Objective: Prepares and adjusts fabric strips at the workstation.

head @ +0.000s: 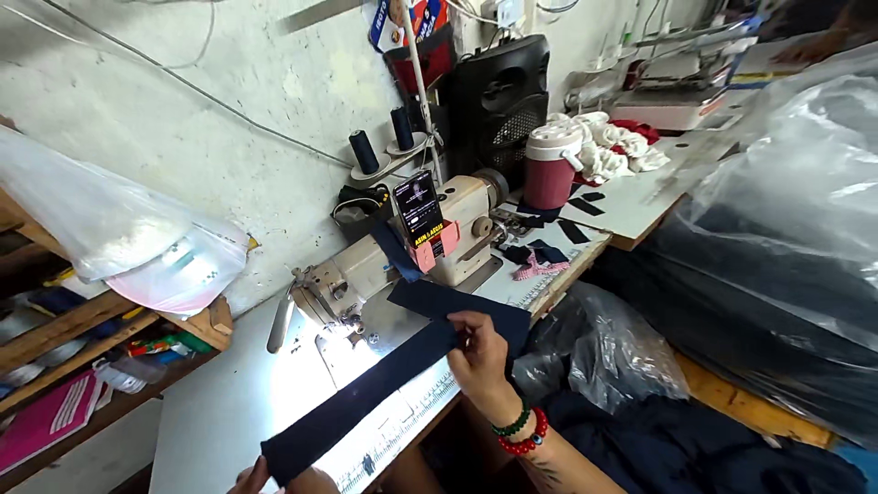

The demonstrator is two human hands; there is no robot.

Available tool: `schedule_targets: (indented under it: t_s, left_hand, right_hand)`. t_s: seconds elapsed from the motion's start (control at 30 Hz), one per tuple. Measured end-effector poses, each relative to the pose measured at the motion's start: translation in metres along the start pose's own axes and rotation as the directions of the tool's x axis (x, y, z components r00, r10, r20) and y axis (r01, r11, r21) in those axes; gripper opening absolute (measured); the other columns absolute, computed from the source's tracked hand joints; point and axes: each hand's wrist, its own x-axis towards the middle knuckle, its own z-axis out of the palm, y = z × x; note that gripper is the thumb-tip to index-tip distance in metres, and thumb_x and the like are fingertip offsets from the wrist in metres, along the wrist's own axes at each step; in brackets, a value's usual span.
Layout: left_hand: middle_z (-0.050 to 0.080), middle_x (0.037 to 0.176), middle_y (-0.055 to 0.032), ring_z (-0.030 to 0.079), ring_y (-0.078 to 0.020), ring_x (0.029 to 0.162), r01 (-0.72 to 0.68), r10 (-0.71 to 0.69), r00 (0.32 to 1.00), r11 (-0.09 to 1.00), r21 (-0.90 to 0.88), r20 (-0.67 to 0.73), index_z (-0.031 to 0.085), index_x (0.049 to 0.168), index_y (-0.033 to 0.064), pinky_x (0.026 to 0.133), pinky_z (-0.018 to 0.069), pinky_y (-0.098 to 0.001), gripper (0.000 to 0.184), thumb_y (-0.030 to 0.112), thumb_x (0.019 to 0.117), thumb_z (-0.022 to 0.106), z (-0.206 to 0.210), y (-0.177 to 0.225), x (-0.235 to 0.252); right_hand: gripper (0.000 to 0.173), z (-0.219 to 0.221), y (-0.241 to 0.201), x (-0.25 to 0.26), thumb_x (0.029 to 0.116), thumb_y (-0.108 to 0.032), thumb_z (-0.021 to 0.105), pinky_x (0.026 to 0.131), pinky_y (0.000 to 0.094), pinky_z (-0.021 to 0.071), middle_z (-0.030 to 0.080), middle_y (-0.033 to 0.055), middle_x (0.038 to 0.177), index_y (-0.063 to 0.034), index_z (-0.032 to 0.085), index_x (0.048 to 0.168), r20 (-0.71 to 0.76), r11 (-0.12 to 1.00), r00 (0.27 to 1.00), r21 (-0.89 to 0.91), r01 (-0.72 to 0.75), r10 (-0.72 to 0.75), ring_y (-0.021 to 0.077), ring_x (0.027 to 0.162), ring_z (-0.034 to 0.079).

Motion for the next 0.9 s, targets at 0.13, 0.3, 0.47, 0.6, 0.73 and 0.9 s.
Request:
schedule_targets:
  t_s: [0.13, 0.3, 0.47, 0.6, 0.73, 0.9]
  left_hand:
    - [0.060, 0.101, 0.0124, 0.056, 0.0079, 0.105, -0.004, 0.002, 1.000, 0.998, 0.067, 0.024, 0.058, 0.105, 0.0066, 0.096, 0.0457, -0.0146, 0.013, 0.000, 0.0954, 0.052, 0.005, -0.008, -0.013]
    - [0.062, 0.100, 0.0042, 0.056, 0.0075, 0.105, 0.004, -0.009, 0.999, 0.994, 0.111, 0.044, 0.061, 0.103, -0.0053, 0.096, 0.0435, -0.0136, 0.015, 0.000, 0.0973, 0.048, 0.008, -0.006, -0.021]
    - [0.063, 0.101, -0.0014, 0.058, 0.0029, 0.104, 0.101, -0.116, 0.989, 0.983, 0.152, 0.092, 0.062, 0.106, -0.0074, 0.096, 0.0462, -0.0154, 0.018, -0.001, 0.0946, 0.049, 0.010, -0.017, -0.028]
    - [0.065, 0.111, -0.0085, 0.061, 0.0006, 0.107, 0.292, -0.311, 0.912, 0.950, 0.108, 0.267, 0.057, 0.117, -0.0156, 0.097, 0.0504, -0.0173, 0.028, -0.008, 0.0932, 0.045, -0.005, -0.035, -0.024]
    - [0.069, 0.125, -0.0010, 0.067, -0.0115, 0.114, 0.627, -0.502, 0.738, 0.758, -0.181, 0.451, 0.064, 0.126, 0.0043, 0.098, 0.0564, -0.0312, 0.034, 0.019, 0.0959, 0.062, -0.028, -0.042, -0.023]
    - [0.073, 0.108, -0.0001, 0.070, -0.0088, 0.099, 0.637, -0.579, 0.736, 0.767, -0.071, 0.351, 0.070, 0.114, 0.0022, 0.091, 0.0599, -0.0289, 0.019, 0.002, 0.0957, 0.065, -0.029, -0.033, -0.013]
  right_hand:
    - [0.026, -0.003, 0.004, 0.002, 0.0866, -0.014, 0.058, 0.068, 0.0219, 0.0537, 0.070, 0.0063, 0.087, -0.0030, 0.062, 0.109, 0.015, 0.999, 1.000, -0.038, 0.009, -0.008, 0.0081, 0.076, 0.065]
    - [0.024, -0.002, 0.010, -0.011, 0.0886, -0.013, 0.057, 0.072, 0.0248, 0.0566, 0.073, 0.0071, 0.094, -0.0039, 0.063, 0.110, 0.036, 0.995, 0.999, -0.098, 0.019, -0.015, 0.0104, 0.082, 0.070]
    - [0.025, 0.003, 0.003, -0.020, 0.0873, -0.008, 0.052, 0.084, 0.0258, 0.0557, 0.072, 0.0072, 0.100, -0.0058, 0.066, 0.108, 0.154, 1.000, 0.988, 0.028, -0.001, -0.003, 0.0124, 0.094, 0.068]
    - [0.037, -0.005, 0.003, -0.019, 0.0839, 0.003, 0.051, 0.090, 0.0256, 0.0561, 0.068, 0.0084, 0.111, -0.0018, 0.067, 0.116, 0.385, 0.947, 0.914, 0.225, -0.229, 0.130, 0.0103, 0.104, 0.066]
    - [0.043, -0.025, 0.007, -0.008, 0.0902, -0.005, 0.055, 0.083, 0.0235, 0.0564, 0.064, 0.0075, 0.132, -0.0027, 0.064, 0.132, 0.566, 0.793, 0.796, 0.376, -0.479, 0.212, 0.0082, 0.110, 0.064]
    - [0.020, -0.028, 0.003, 0.000, 0.1006, -0.012, 0.059, 0.044, 0.0113, 0.0422, 0.075, -0.0080, 0.102, -0.0093, 0.071, 0.116, 0.527, 0.525, 0.685, 0.444, -0.726, 0.503, -0.0055, 0.053, 0.052]
